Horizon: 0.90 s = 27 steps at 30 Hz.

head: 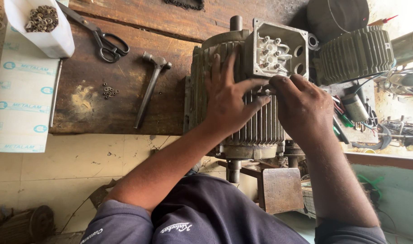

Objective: The person works on an electric motor at a cluttered workbench, using a spanner to loosen and tighten fasteners on the motor's shaft end and front housing. They then handle the terminal box on top of the motor and finally fit a plastic cooling fan onto the motor shaft, pressing it into place by hand.

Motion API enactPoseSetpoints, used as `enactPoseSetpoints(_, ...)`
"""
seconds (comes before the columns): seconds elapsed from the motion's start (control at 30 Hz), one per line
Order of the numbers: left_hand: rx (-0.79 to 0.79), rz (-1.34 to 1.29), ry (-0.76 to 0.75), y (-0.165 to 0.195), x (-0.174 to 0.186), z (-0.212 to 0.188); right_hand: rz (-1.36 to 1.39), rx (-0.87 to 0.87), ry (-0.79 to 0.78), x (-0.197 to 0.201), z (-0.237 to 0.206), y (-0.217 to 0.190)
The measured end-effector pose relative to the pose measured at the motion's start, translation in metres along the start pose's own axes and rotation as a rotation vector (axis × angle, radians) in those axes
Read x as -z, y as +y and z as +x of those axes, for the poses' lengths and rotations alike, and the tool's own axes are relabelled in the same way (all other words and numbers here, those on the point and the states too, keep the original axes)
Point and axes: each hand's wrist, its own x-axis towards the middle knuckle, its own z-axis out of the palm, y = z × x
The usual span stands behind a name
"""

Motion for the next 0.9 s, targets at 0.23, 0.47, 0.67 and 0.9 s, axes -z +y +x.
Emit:
enactPoseSetpoints(0.23, 0.052, 0.046, -0.112, -0.003, -0.005, 0.011, -0.014, -0.038, -0.032, -0.003, -0.002, -0.001)
enactPoseSetpoints(0.47, 0.086, 0.053, 0.019, 0.021, 0.0, 0.011, 0.12, 0.002, -0.018, 0.007, -0.004, -0.002)
enactPoseSetpoints(0.67, 0.079, 0.142, 0.1, 0.041, 0.009, 0.01, 0.195, 0.02, -0.019, 0.013, -0.001, -0.007)
enactPoseSetpoints(0.9, 0.033, 0.168, 0.122, 0.044, 0.01, 0.007, 0.227, 0.038, -0.053, 0.013, 0.0, -0.007)
